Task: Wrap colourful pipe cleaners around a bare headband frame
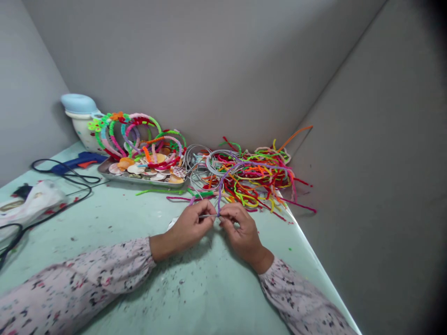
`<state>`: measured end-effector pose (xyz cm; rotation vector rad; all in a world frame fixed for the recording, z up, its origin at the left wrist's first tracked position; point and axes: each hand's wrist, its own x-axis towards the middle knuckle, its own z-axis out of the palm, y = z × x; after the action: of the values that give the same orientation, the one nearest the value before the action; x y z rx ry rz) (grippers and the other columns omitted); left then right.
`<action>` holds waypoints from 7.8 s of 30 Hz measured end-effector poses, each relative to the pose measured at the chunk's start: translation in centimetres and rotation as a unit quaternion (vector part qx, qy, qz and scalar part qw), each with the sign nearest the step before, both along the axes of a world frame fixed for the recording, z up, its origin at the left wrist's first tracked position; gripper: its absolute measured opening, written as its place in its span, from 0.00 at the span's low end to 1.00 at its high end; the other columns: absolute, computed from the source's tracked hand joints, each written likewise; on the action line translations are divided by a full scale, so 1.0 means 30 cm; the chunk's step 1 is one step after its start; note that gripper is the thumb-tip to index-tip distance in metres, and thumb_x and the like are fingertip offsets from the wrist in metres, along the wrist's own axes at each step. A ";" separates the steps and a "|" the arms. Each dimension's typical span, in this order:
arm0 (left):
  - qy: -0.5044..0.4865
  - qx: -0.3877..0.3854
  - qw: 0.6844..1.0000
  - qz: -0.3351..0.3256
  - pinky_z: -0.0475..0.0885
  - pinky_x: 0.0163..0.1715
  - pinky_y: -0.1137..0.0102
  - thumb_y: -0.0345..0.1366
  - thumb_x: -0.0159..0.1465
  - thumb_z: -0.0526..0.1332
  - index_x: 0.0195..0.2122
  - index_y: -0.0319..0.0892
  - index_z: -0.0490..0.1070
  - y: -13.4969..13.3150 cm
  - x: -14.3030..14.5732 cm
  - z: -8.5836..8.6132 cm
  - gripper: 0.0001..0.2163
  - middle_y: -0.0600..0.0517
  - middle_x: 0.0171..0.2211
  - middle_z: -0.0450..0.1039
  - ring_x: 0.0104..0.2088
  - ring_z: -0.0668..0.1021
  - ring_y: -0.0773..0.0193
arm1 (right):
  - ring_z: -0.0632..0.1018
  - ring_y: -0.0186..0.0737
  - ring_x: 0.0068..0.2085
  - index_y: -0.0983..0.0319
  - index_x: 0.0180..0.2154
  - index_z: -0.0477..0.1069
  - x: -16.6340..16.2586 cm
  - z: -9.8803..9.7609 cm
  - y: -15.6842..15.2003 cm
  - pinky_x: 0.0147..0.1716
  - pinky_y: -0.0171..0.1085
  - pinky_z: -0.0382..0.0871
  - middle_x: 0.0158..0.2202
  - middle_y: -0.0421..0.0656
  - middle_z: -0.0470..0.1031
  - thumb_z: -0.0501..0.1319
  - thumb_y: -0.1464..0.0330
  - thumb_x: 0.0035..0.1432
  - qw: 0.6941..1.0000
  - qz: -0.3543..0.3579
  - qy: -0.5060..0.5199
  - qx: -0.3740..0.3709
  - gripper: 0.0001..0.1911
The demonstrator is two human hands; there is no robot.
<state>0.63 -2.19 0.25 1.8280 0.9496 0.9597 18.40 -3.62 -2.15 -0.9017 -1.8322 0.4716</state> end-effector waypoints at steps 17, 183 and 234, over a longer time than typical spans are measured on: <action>0.011 0.004 1.000 0.020 0.64 0.30 0.74 0.33 0.62 0.53 0.36 0.40 0.68 -0.002 0.006 -0.015 0.06 0.54 0.29 0.69 0.30 0.69 0.67 | 0.74 0.40 0.43 0.56 0.44 0.69 0.013 -0.006 0.018 0.43 0.41 0.71 0.40 0.44 0.71 0.56 0.73 0.61 0.996 -0.028 -0.061 0.062 0.10; -0.058 -0.028 0.998 -0.018 0.70 0.32 0.72 0.37 0.63 0.58 0.39 0.38 0.73 0.006 0.019 -0.036 0.09 0.50 0.34 0.75 0.32 0.75 0.65 | 0.73 0.34 0.28 0.60 0.42 0.63 0.002 -0.009 -0.025 0.29 0.34 0.69 0.29 0.39 0.70 0.50 0.66 0.66 0.991 0.003 0.012 -0.133 0.07; -0.150 -0.237 0.959 -0.050 0.53 0.19 0.74 0.38 0.56 0.62 0.25 0.37 0.68 -0.019 0.023 -0.003 0.09 0.59 0.17 0.59 0.18 0.61 0.73 | 0.75 0.39 0.35 0.61 0.40 0.63 -0.002 0.001 -0.025 0.31 0.35 0.69 0.33 0.44 0.72 0.50 0.74 0.62 0.979 -0.065 -0.151 0.122 0.07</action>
<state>1.34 -2.77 0.15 1.2735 0.8039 0.8292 18.33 -4.37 -2.11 -0.9534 -2.0355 0.0243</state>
